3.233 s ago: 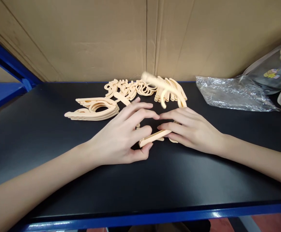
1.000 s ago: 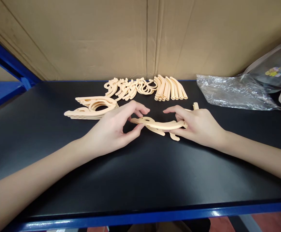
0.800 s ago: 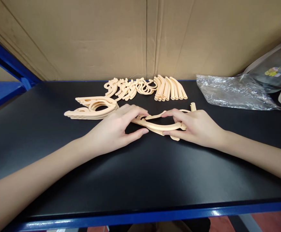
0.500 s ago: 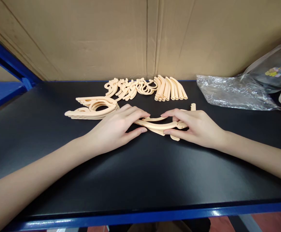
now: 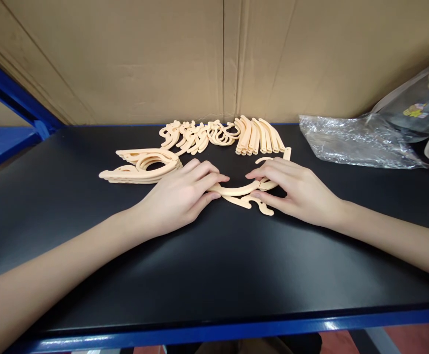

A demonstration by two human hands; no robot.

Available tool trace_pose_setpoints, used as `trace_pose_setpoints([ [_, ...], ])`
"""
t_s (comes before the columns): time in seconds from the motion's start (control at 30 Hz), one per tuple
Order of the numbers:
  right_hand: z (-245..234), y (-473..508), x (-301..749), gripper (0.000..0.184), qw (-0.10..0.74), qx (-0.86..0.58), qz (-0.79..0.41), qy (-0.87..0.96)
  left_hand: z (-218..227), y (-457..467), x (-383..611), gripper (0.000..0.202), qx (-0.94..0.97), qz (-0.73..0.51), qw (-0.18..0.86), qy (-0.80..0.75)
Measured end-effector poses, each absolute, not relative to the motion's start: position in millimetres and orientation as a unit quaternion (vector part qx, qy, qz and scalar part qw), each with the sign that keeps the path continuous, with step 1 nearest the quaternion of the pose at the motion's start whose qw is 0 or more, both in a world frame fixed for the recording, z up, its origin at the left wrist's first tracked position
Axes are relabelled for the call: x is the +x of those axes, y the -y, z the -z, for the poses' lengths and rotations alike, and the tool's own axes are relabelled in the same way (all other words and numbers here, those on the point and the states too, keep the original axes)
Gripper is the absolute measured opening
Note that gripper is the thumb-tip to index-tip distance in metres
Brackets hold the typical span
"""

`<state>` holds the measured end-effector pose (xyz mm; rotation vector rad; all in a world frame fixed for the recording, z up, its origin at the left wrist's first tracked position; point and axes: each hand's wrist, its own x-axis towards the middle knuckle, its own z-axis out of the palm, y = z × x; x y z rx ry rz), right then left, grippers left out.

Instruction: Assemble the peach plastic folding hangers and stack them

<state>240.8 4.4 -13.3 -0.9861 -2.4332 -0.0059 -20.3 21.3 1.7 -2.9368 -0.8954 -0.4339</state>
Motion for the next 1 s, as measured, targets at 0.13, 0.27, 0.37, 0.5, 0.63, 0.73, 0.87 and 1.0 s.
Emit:
trace_pose_setpoints([
  [0.13,14.2,-4.2,240.5,0.015,0.264,-0.392,0.001,0.881,-0.1,-23.5,-21.3,0.026,-0.95,0.135,0.046,0.278],
  [0.27,15.3,-4.0,240.7,0.017,0.269,-0.429,-0.027,0.862,2.3,-26.4,-22.6,0.026,-0.942,0.153,0.052,0.296],
  [0.37,15.4,-4.4,240.8,0.02,0.253,-0.432,-0.024,0.865,4.1,-27.3,-23.4,0.027,-0.939,0.163,0.044,0.301],
  [0.5,15.2,-4.9,240.9,0.021,0.233,-0.412,-0.01,0.881,4.5,-26.4,-23.4,0.03,-0.934,0.162,0.028,0.318],
  [0.63,14.8,-5.1,241.2,0.021,0.23,-0.398,-0.017,0.888,2.3,-25.6,-21.4,0.027,-0.937,0.15,-0.018,0.316],
  [0.73,14.3,-5.0,241.0,0.021,0.227,-0.387,-0.022,0.893,0.3,-25.2,-19.7,0.023,-0.935,0.16,-0.032,0.314],
  [0.87,13.9,-4.7,240.7,0.022,0.225,-0.38,-0.032,0.896,-0.1,-24.2,-20.1,0.024,-0.932,0.159,-0.025,0.324],
  [1.0,14.3,-5.0,240.9,0.026,0.23,-0.363,-0.048,0.902,0.6,-23.0,-21.9,0.032,-0.926,0.159,-0.026,0.342],
])
